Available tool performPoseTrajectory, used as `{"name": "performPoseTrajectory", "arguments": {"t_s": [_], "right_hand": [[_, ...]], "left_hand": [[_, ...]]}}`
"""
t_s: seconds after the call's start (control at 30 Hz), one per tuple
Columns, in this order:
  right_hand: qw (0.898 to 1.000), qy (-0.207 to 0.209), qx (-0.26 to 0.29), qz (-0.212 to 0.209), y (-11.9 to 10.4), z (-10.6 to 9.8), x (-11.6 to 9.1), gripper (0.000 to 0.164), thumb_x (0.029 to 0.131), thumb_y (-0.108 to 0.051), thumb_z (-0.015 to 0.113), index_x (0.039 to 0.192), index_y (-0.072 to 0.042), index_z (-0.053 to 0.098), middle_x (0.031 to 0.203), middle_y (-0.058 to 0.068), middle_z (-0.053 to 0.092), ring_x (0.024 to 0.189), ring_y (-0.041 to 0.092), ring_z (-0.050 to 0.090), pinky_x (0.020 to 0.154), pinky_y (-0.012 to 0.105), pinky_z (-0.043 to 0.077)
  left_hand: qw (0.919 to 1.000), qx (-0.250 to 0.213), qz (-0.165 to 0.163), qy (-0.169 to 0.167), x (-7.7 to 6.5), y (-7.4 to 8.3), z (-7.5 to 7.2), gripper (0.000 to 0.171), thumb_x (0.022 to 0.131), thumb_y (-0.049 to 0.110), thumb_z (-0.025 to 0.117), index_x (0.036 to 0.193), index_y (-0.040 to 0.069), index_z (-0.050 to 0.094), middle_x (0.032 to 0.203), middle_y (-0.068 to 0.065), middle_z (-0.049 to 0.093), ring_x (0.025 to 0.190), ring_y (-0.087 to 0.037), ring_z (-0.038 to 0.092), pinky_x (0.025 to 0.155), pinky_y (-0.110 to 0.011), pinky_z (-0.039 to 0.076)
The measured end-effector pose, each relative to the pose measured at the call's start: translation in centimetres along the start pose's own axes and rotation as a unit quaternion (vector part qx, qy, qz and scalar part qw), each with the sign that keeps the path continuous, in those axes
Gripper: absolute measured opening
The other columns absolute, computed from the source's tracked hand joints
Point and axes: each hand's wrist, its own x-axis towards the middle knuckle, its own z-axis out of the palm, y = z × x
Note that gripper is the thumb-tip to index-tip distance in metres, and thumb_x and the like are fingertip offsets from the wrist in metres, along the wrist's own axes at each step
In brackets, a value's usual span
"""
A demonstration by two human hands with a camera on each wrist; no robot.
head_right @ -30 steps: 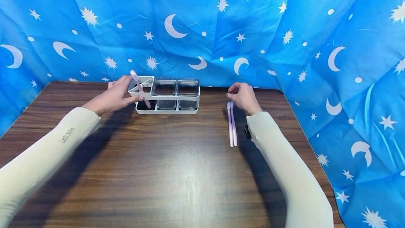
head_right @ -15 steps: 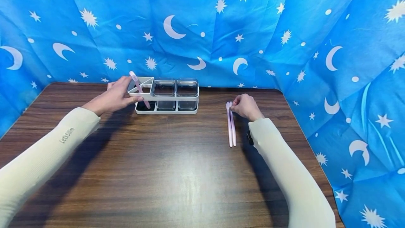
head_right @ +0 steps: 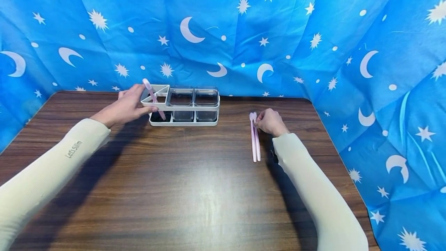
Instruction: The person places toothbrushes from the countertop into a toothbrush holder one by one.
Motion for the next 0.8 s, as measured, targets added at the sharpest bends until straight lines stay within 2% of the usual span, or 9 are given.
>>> {"name": "performPoseTrajectory", "arguments": {"t_s": [0.13, 0.53, 0.8], "right_hand": [[1.0, 0.003, -0.016, -0.004, 0.03, 0.13, 0.07, 0.009, 0.086, -0.011, 0.067, 0.085, -0.002, 0.065, 0.077, 0.008, 0.058, 0.075, 0.025, 0.05, 0.066, 0.034, 0.038], [1.0, -0.008, -0.006, 0.024, 0.0, 0.56, 0.16, 0.011, 0.088, -0.012, 0.065, 0.09, -0.001, 0.065, 0.083, 0.011, 0.057, 0.078, 0.027, 0.051, 0.066, 0.033, 0.038], [0.999, -0.009, -0.032, 0.042, -0.27, 0.4, 0.18, 0.016, 0.088, -0.016, 0.066, 0.087, -0.001, 0.065, 0.079, 0.01, 0.057, 0.075, 0.026, 0.051, 0.065, 0.034, 0.04]], "left_hand": [[1.0, 0.002, 0.001, -0.001, 0.01, -0.02, 0.01, 0.091, 0.087, 0.052, 0.061, 0.147, -0.003, 0.02, 0.136, -0.025, 0.037, 0.127, -0.037, 0.031, 0.101, -0.059, 0.013], [1.0, 0.001, -0.005, -0.002, -0.1, 0.06, 0.01, 0.09, 0.087, 0.051, 0.062, 0.146, -0.003, 0.021, 0.137, -0.025, 0.037, 0.129, -0.038, 0.03, 0.101, -0.059, 0.013], [1.0, 0.002, -0.006, -0.001, -0.08, 0.18, -0.04, 0.09, 0.086, 0.052, 0.062, 0.146, -0.003, 0.022, 0.138, -0.025, 0.036, 0.13, -0.038, 0.029, 0.101, -0.059, 0.012]]}}
